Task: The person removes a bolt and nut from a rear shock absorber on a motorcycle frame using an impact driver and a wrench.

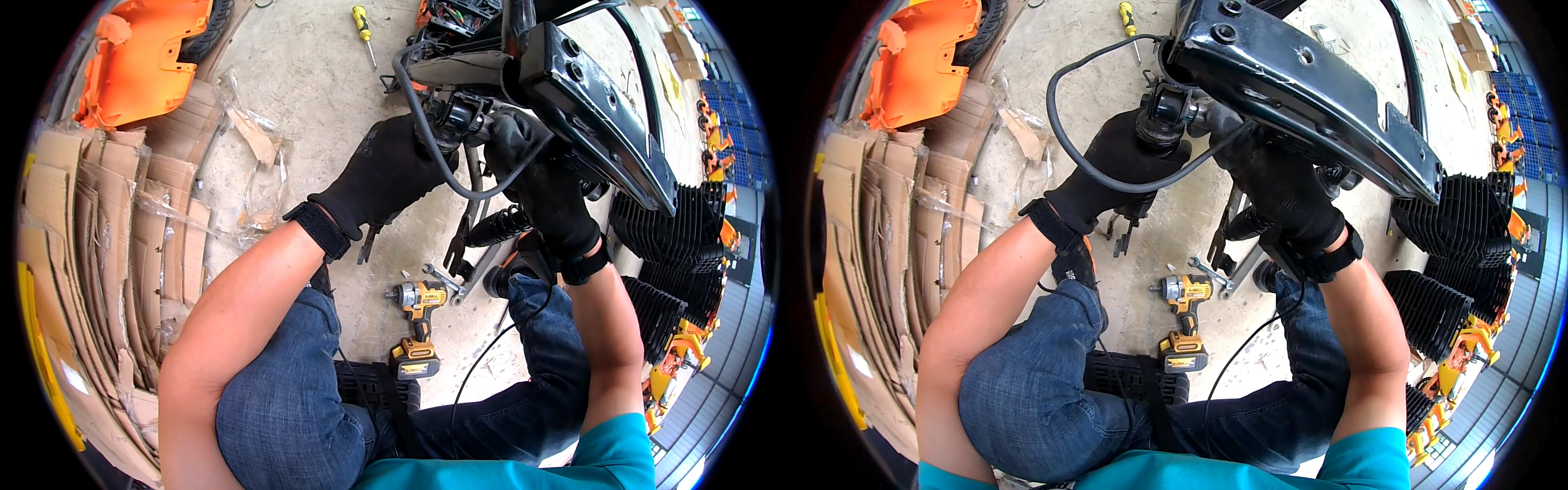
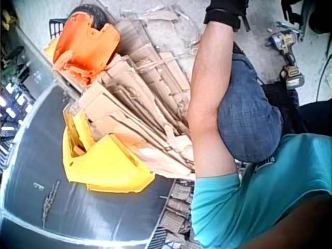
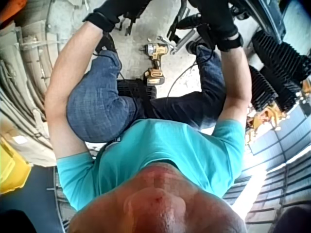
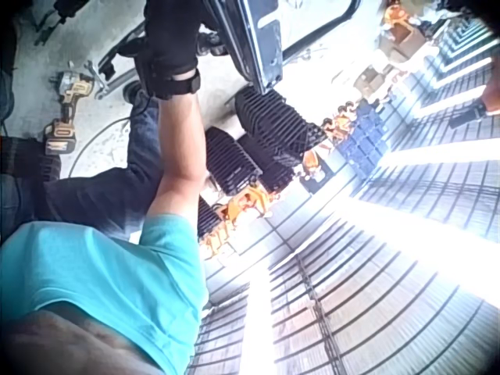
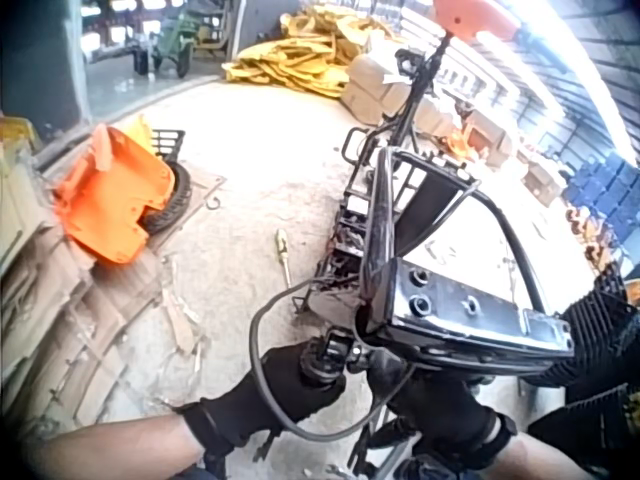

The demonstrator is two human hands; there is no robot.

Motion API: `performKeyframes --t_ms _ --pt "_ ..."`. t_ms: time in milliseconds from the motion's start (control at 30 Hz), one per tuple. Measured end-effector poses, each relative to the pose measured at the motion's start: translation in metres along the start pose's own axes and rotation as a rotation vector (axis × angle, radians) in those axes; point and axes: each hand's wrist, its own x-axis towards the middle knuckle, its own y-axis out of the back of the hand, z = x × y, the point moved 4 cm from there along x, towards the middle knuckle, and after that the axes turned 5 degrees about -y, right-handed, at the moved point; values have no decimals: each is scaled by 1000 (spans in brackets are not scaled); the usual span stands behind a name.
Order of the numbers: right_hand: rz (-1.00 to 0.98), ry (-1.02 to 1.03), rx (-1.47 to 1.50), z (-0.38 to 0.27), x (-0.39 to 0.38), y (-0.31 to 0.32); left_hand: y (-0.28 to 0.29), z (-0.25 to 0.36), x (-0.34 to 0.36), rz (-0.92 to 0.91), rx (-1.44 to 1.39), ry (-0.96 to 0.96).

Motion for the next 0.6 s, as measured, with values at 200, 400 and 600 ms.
performKeyframes --t_ms 200,400,600 --pt "-73 36 -216 1 0 1 -1 0 -1 9 7 15" --pt "-35 231 -453 4 -5 0 -1 -2 0 8 23 2" --pt "12 184 -436 12 -7 0 -1 3 1 -7 17 16"
